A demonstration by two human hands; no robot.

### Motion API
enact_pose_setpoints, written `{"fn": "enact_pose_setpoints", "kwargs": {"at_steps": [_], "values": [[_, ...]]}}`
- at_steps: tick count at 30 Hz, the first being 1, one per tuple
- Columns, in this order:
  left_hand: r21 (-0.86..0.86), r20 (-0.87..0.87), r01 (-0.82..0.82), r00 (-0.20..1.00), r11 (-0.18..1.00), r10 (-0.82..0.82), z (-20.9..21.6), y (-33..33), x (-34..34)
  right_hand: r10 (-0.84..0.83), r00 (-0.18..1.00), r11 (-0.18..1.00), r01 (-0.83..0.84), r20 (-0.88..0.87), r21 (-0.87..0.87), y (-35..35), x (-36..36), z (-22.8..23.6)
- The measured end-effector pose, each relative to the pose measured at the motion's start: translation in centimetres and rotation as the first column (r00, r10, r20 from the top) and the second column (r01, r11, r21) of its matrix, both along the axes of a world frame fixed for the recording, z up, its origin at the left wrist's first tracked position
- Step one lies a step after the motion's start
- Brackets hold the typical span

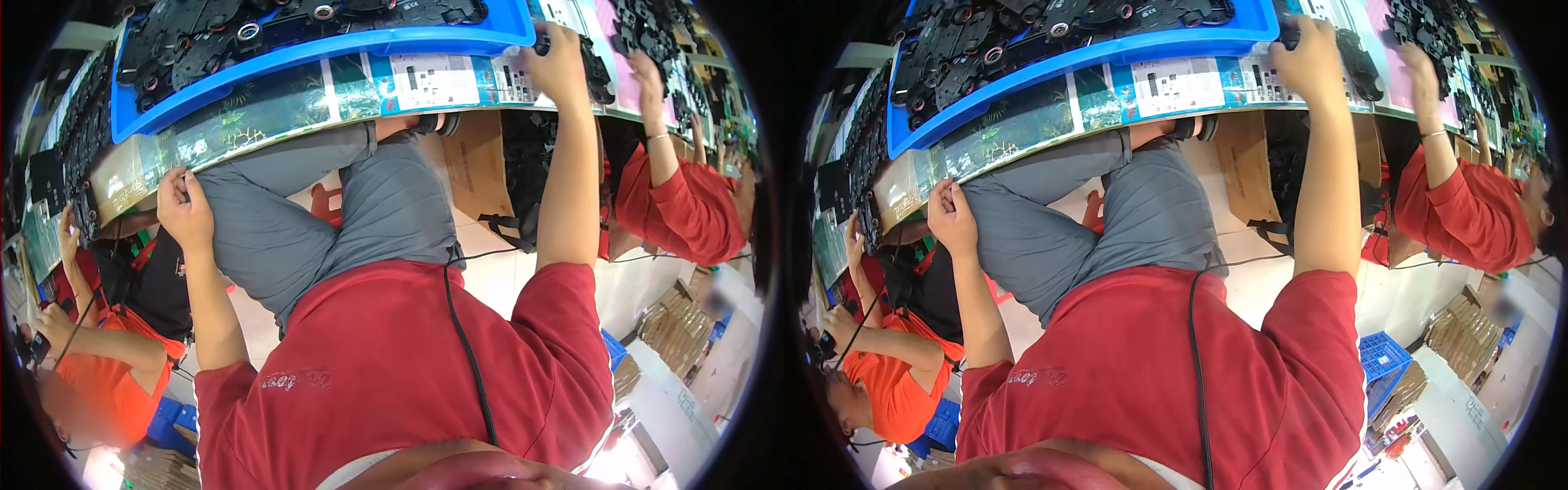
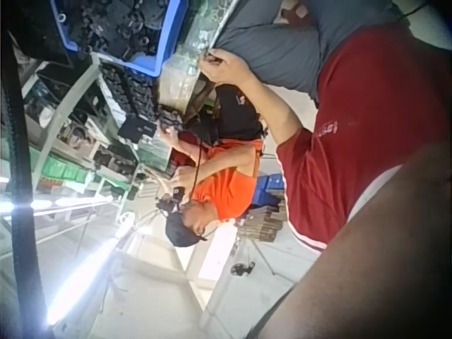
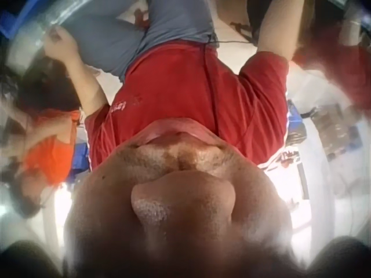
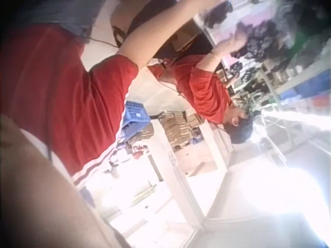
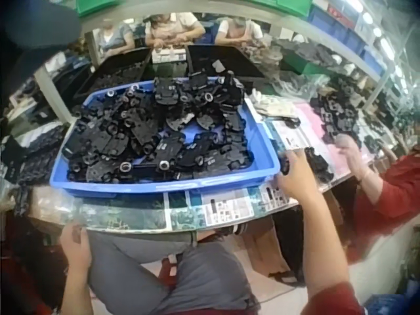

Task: The person assembles black plastic housing components by hand at a factory workbench, taking parts from a blue bin and fitting them together into housing units.

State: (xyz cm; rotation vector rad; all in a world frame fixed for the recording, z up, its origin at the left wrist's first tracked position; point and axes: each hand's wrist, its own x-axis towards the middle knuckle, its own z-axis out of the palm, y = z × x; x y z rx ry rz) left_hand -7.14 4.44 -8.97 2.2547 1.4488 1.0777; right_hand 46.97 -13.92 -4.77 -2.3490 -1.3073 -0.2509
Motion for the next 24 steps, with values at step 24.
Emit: {"fn": "enact_pose_setpoints", "kwargs": {"at_steps": [24], "values": [[-0.018,-0.043,-0.013,0.999,1.000,0.013,-0.2,0.2,0.1,-0.307,0.946,0.948,0.314,0.107,-0.050,-10.2,6.6,2.5]]}}
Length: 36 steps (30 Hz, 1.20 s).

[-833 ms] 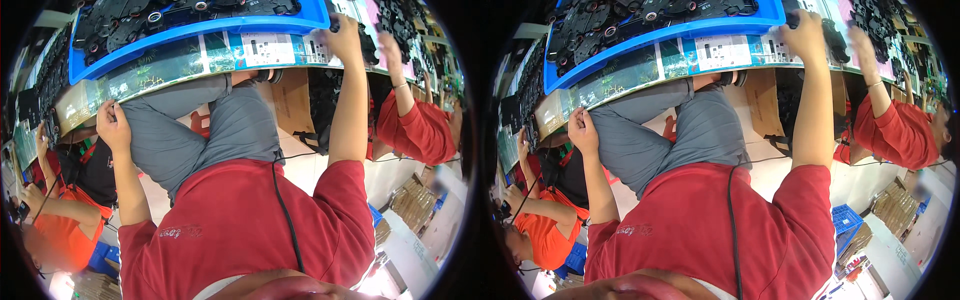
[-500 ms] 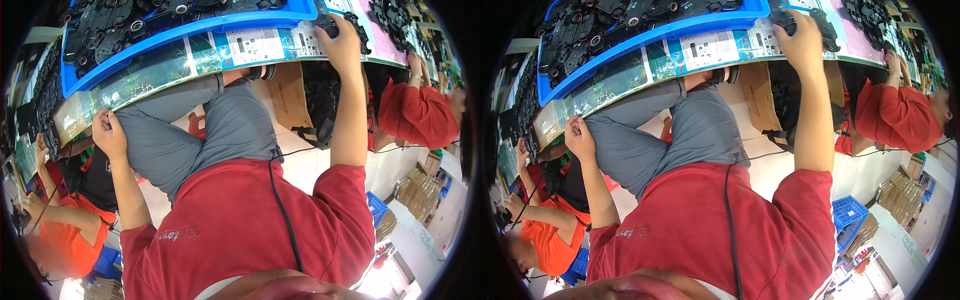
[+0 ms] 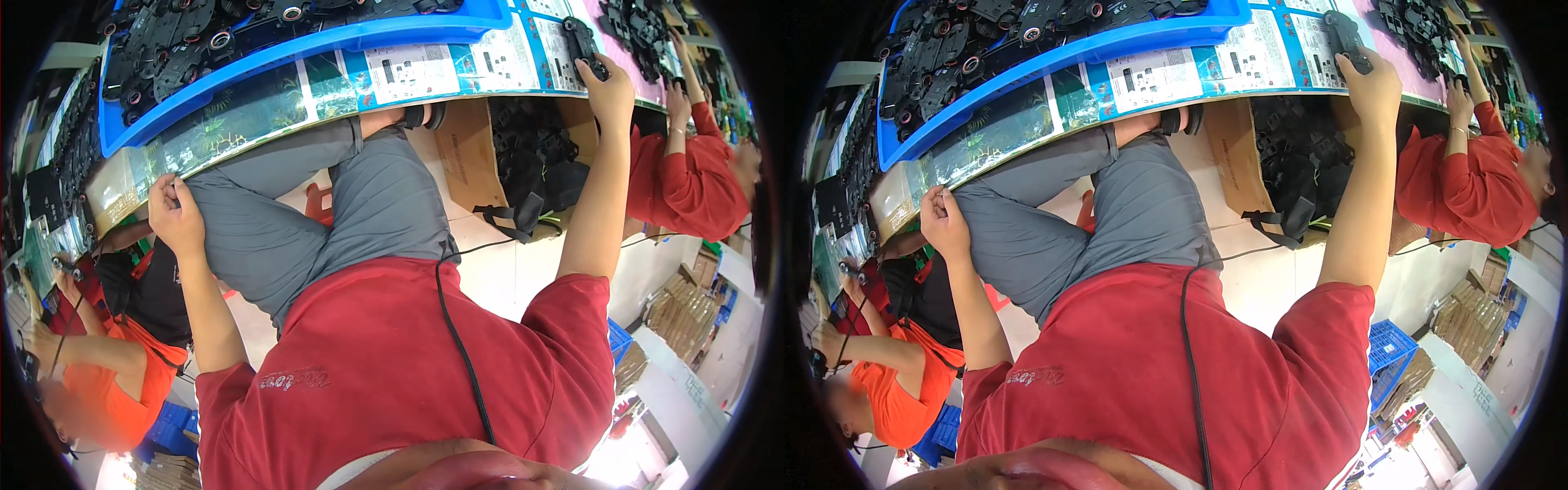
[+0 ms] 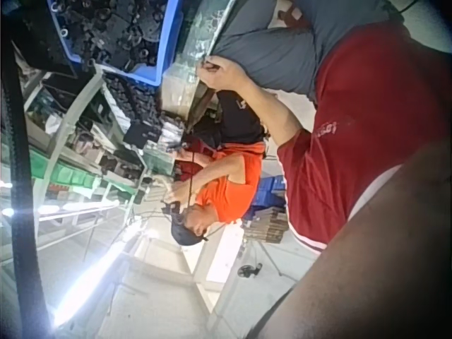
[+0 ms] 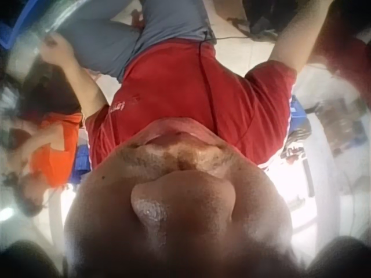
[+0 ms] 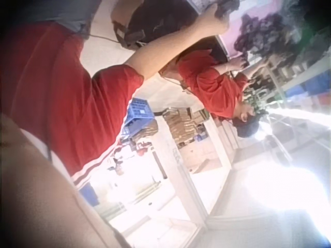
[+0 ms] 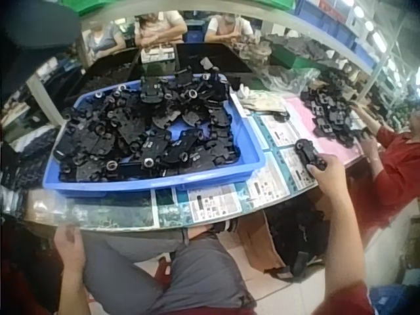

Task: The person assembles black plastic housing components by hand at a factory workbench, taking parts from a blue bin and fitting them together into housing units.

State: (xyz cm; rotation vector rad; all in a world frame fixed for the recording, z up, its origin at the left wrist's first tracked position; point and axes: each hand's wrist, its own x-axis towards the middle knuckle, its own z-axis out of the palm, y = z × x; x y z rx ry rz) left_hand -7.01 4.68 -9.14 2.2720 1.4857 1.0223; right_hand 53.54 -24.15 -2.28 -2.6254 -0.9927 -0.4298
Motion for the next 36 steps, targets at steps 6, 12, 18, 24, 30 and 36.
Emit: {"fn": "enact_pose_setpoints", "kwargs": {"at_steps": [6,12,18,24,30,36], "values": [[0.012,-0.013,0.005,1.000,1.000,-0.004,0.4,-0.2,-0.1,-0.033,0.999,0.996,0.032,-0.004,-0.088,1.6,-0.3,0.3],[0.065,-0.036,0.015,0.999,0.998,-0.013,0.8,-0.4,0.3,-0.018,1.000,1.000,0.019,0.023,-0.025,2.0,-1.2,1.0],[0.058,-0.018,0.028,0.999,0.998,-0.027,0.8,-0.5,0.3,-0.038,0.992,0.999,0.036,0.118,0.021,1.5,-0.5,-1.2],[0.071,-0.023,0.011,1.000,0.997,-0.009,0.7,-0.5,0.1,-0.072,0.995,0.993,0.066,0.063,0.095,1.7,-0.6,-1.3],[0.061,0.003,0.023,1.000,0.998,-0.023,0.5,-0.2,0.0,-0.012,0.990,0.997,0.000,0.144,0.081,1.2,-0.3,-2.9],[0.082,-0.008,0.040,0.999,0.996,-0.039,0.7,-0.4,0.5,-0.080,0.993,0.996,0.078,0.083,0.037,1.0,-1.1,-2.2]]}}
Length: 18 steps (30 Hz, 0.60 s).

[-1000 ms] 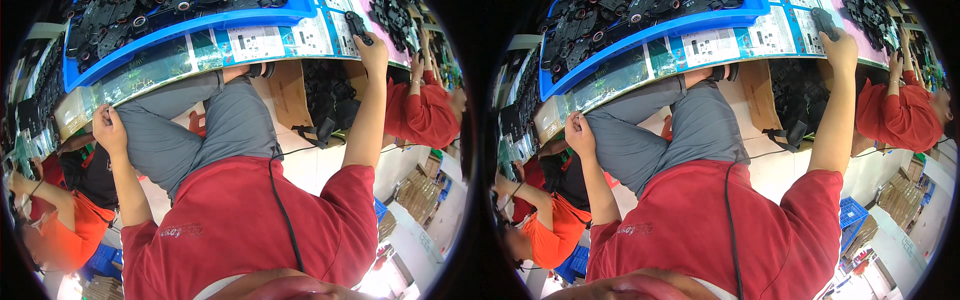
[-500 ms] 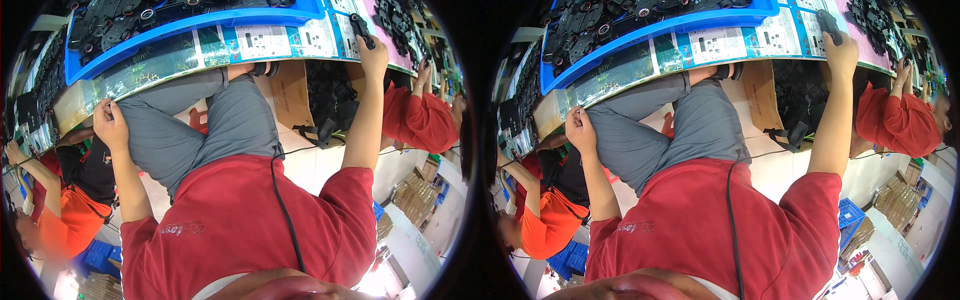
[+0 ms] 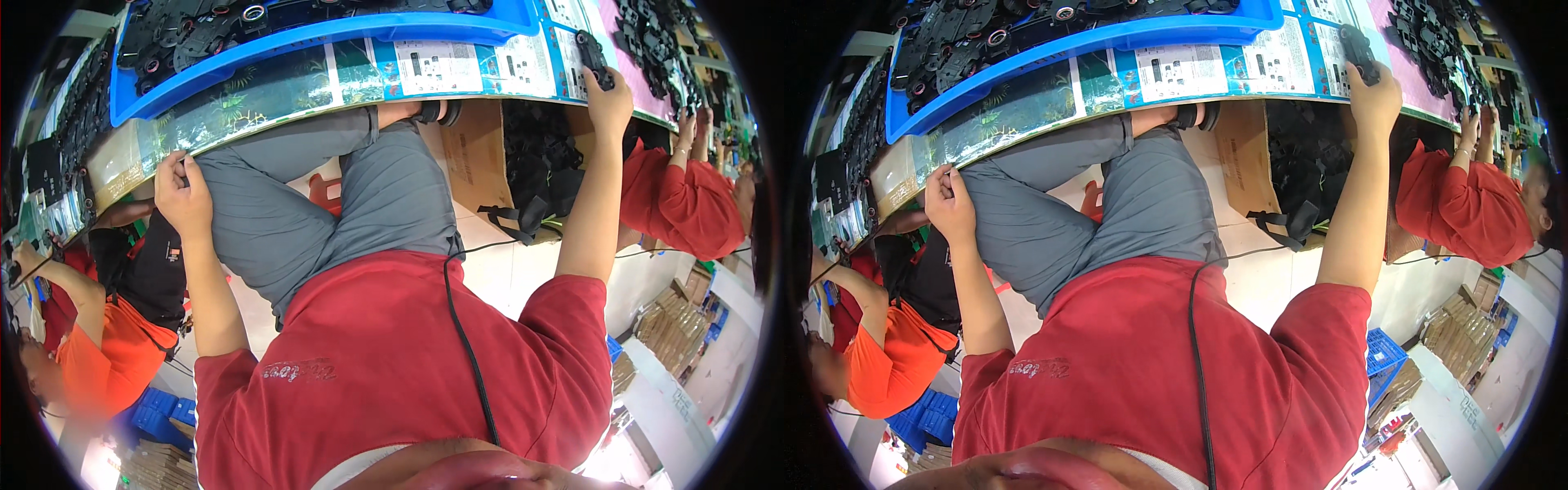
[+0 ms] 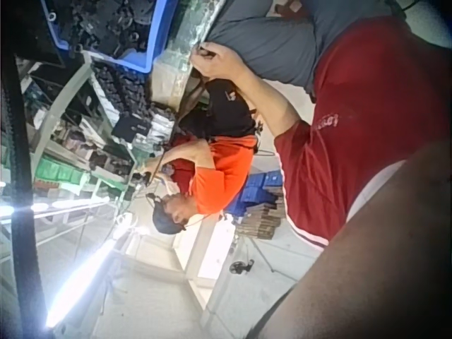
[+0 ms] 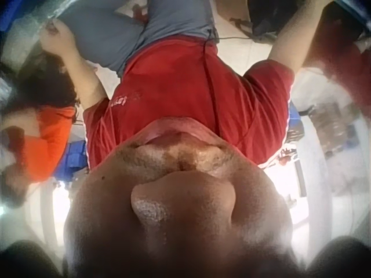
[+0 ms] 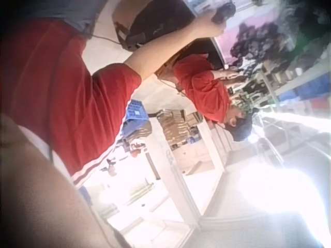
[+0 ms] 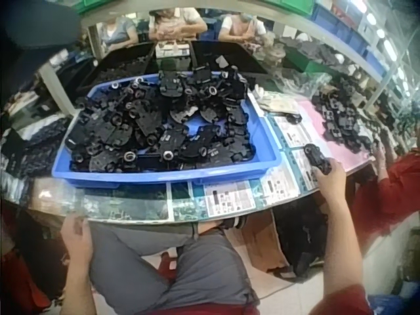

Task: The person assembles black plastic housing components by hand at a factory workbench, taking parts from a blue bin and fitting them together into housing units.

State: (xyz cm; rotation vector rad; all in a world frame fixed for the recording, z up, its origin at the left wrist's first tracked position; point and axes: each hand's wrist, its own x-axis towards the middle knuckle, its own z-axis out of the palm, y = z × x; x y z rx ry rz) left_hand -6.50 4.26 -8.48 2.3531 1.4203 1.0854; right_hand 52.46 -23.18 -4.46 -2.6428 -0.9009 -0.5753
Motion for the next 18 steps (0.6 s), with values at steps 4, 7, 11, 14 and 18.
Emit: {"fn": "enact_pose_setpoints", "kwargs": {"at_steps": [4,7,11,14,18], "values": [[-0.077,0.119,0.039,0.992,0.996,-0.030,0.4,-1.8,0.5,0.066,0.995,0.992,-0.057,-0.075,0.116,-0.7,-5.5,1.6],[-0.348,0.413,0.166,0.911,0.923,-0.008,1.2,-5.7,2.9,0.139,0.950,0.978,-0.087,-0.280,0.190,-0.4,-12.9,3.3],[-0.660,0.636,0.641,0.754,0.392,-0.162,2.7,-10.6,9.3,0.444,0.706,0.848,-0.133,-0.551,0.513,-0.8,-21.3,2.4],[-0.528,0.842,0.832,0.539,0.170,-0.022,1.5,-14.2,12.8,0.645,0.539,0.751,-0.314,-0.542,0.581,1.2,-27.5,1.4],[-0.424,0.903,0.852,0.422,0.308,0.075,2.4,-14.3,14.1,0.779,0.498,0.627,-0.626,-0.380,0.464,5.0,-32.8,2.5]]}}
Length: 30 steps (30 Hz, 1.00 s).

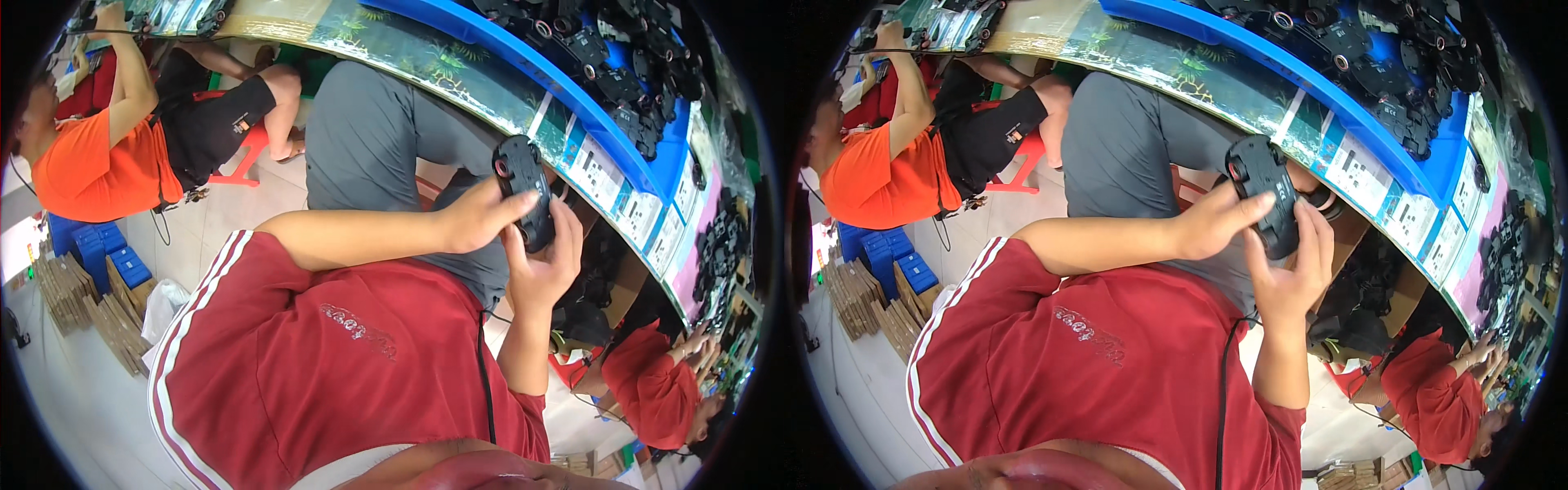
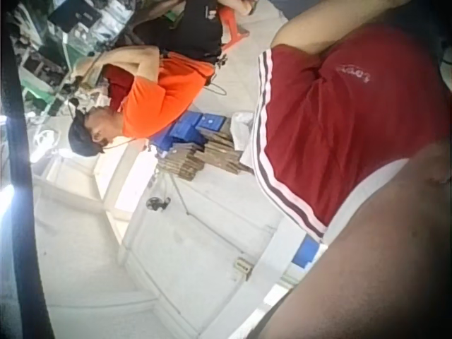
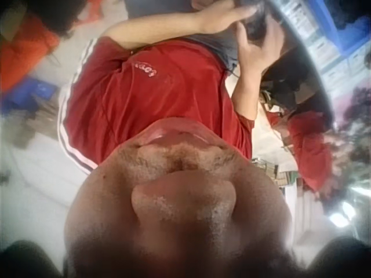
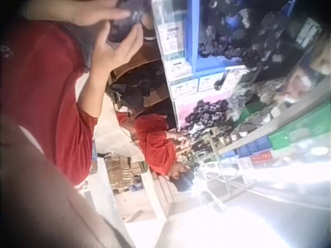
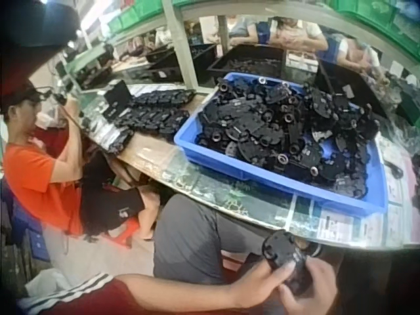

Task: The person assembles black plastic housing components by hand at a factory workbench, taking parts from a blue bin and fitting them together into housing units.

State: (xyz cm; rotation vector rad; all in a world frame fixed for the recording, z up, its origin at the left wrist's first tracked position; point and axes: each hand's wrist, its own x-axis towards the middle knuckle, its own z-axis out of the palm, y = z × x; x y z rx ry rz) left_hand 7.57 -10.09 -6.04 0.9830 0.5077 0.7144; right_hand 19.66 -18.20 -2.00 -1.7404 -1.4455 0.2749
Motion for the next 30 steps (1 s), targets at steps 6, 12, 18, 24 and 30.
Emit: {"fn": "enact_pose_setpoints", "kwargs": {"at_steps": [6,12,18,24,30], "values": [[-0.206,-0.012,-0.303,0.952,0.931,0.307,2.3,4.5,-7.1,0.430,0.896,0.897,-0.438,0.112,0.061,3.0,-0.5,0.2],[0.164,-0.248,-0.581,0.758,0.797,0.604,1.8,13.7,-20.4,0.322,0.938,0.925,-0.341,-0.133,-0.170,3.7,-0.1,-10.7],[0.519,-0.313,-0.647,0.464,0.558,0.829,5.2,20.0,-31.8,0.116,0.969,0.944,-0.176,-0.219,-0.280,4.8,0.1,-13.5],[0.574,-0.273,-0.708,0.307,0.411,0.912,4.3,27.4,-43.4,0.139,0.979,0.942,-0.178,-0.151,-0.286,5.5,-0.2,-13.6],[0.529,-0.443,-0.728,0.202,0.436,0.873,1.9,32.3,-47.5,0.105,0.986,0.945,-0.139,-0.129,-0.295,5.4,-0.3,-13.5]]}}
